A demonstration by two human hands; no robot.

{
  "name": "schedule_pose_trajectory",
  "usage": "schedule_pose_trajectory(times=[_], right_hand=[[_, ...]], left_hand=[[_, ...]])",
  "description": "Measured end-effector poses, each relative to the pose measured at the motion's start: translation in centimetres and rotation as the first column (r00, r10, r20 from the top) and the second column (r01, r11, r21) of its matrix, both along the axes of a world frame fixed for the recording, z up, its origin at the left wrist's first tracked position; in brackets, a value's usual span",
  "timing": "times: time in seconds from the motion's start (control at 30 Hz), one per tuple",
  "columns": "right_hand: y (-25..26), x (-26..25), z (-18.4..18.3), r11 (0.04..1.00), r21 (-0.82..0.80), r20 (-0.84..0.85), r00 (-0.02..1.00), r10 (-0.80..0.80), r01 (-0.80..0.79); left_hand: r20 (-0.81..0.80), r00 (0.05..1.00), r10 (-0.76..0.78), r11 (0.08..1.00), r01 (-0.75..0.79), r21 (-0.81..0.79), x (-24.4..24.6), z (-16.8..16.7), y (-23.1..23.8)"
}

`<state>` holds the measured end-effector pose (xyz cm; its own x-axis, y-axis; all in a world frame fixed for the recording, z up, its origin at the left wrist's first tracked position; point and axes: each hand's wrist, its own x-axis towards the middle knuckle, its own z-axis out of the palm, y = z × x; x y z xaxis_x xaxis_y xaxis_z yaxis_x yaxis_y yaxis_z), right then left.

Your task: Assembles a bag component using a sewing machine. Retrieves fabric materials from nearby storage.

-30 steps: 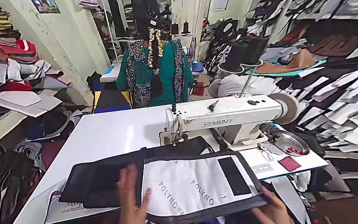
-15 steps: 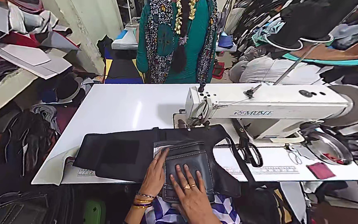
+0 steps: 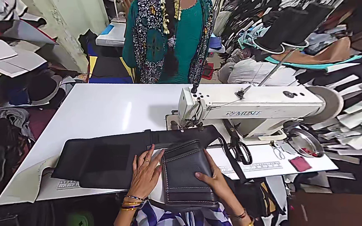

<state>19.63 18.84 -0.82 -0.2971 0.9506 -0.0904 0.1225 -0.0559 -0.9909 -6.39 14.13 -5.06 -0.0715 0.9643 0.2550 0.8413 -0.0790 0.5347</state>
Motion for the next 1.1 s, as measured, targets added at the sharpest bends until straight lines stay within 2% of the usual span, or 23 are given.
schedule_pose_trajectory(times=[0.03, 0.13, 0.23, 0.3, 0.37, 0.47, 0.67, 1.1], right_hand=[[0.6, 1.2, 0.3, 1.0, 0.015, -0.026, 0.999, -0.023, 0.024], [2.8, 6.0, 0.8, 0.983, 0.091, 0.042, 0.986, -0.163, 0.158], [4.7, 8.9, 0.5, 0.972, 0.074, 0.042, 0.973, -0.226, 0.222], [5.1, 9.2, 0.1, 0.975, 0.083, 0.019, 0.977, -0.21, 0.208], [5.5, 9.1, -0.1, 0.977, 0.091, 0.021, 0.98, -0.198, 0.195], [5.7, 8.9, 0.1, 0.977, 0.077, 0.024, 0.979, -0.2, 0.198], [6.0, 9.0, 0.0, 0.973, 0.074, -0.005, 0.976, -0.219, 0.219], [6.3, 8.6, 0.4, 0.976, 0.085, 0.125, 0.97, -0.208, 0.198]], left_hand=[[0.001, 1.0, -0.006, 1.0, 0.006, -0.009, -0.4, 0.0, 0.1], [-0.02, 1.0, -0.007, 0.998, 0.006, -0.057, -1.0, 0.2, 0.4], [-0.061, 0.996, -0.068, 0.992, 0.061, -0.108, 0.1, 2.0, 1.4], [-0.08, 0.981, -0.175, 0.98, 0.166, -0.11, 1.3, 3.2, 3.2], [-0.057, 0.955, -0.292, 0.938, 0.274, -0.211, 2.3, 4.1, 5.9], [-0.049, 0.929, -0.368, 0.888, 0.335, -0.315, 3.1, 3.8, 9.6], [-0.128, 0.915, -0.382, 0.864, 0.305, -0.4, 3.9, 2.9, 11.1], [-0.12, 0.93, -0.349, 0.849, 0.259, -0.46, 4.2, 3.4, 11.4]])
